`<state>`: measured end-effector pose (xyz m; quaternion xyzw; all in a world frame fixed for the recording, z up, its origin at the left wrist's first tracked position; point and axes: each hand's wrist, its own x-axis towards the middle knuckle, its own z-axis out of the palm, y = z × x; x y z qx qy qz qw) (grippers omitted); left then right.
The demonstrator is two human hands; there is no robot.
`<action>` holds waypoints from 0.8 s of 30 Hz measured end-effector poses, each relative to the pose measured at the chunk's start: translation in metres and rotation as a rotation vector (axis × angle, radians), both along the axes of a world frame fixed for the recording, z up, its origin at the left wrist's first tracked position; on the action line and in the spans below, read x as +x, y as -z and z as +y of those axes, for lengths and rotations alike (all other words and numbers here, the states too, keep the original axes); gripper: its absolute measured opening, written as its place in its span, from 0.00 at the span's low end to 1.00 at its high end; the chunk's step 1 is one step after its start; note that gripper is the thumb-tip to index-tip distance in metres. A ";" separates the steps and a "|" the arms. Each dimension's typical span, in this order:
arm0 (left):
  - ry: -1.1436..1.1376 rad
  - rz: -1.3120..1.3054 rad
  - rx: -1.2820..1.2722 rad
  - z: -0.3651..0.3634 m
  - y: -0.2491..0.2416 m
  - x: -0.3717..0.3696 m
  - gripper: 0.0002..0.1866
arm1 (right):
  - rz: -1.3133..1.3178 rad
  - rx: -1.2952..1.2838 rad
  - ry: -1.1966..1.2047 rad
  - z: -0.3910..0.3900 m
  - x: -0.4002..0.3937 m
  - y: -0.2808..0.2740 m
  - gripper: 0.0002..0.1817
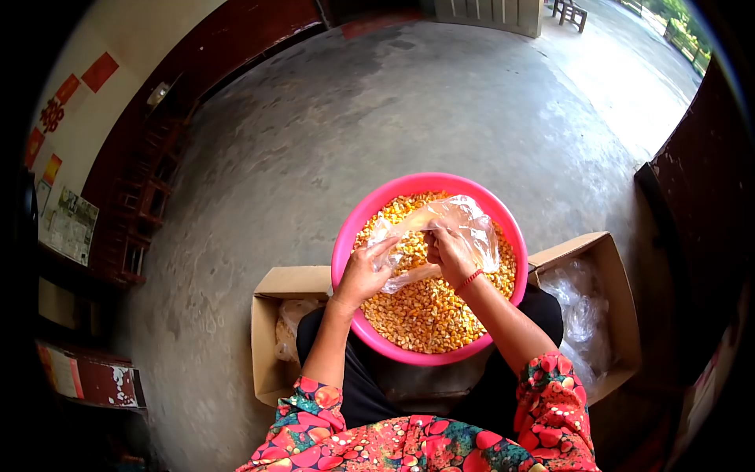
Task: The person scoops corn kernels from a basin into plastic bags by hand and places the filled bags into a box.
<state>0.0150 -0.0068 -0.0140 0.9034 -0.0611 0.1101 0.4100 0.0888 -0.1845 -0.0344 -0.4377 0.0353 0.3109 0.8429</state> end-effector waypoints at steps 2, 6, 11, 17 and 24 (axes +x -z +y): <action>0.009 0.066 -0.028 -0.001 -0.002 -0.001 0.28 | -0.026 0.030 0.003 0.003 0.004 0.011 0.11; 0.001 0.188 -0.083 -0.004 -0.013 -0.002 0.28 | -0.103 0.172 0.032 0.020 -0.004 0.016 0.14; -0.061 0.071 -0.054 -0.002 -0.008 -0.001 0.25 | -0.668 -0.261 -0.132 0.016 -0.018 -0.020 0.19; -0.137 0.051 -0.051 0.005 -0.001 -0.001 0.26 | -0.636 -0.294 -0.609 0.007 -0.018 -0.022 0.11; -0.147 0.010 -0.041 0.005 0.002 -0.001 0.26 | -1.615 -0.603 -0.583 0.016 -0.056 0.000 0.12</action>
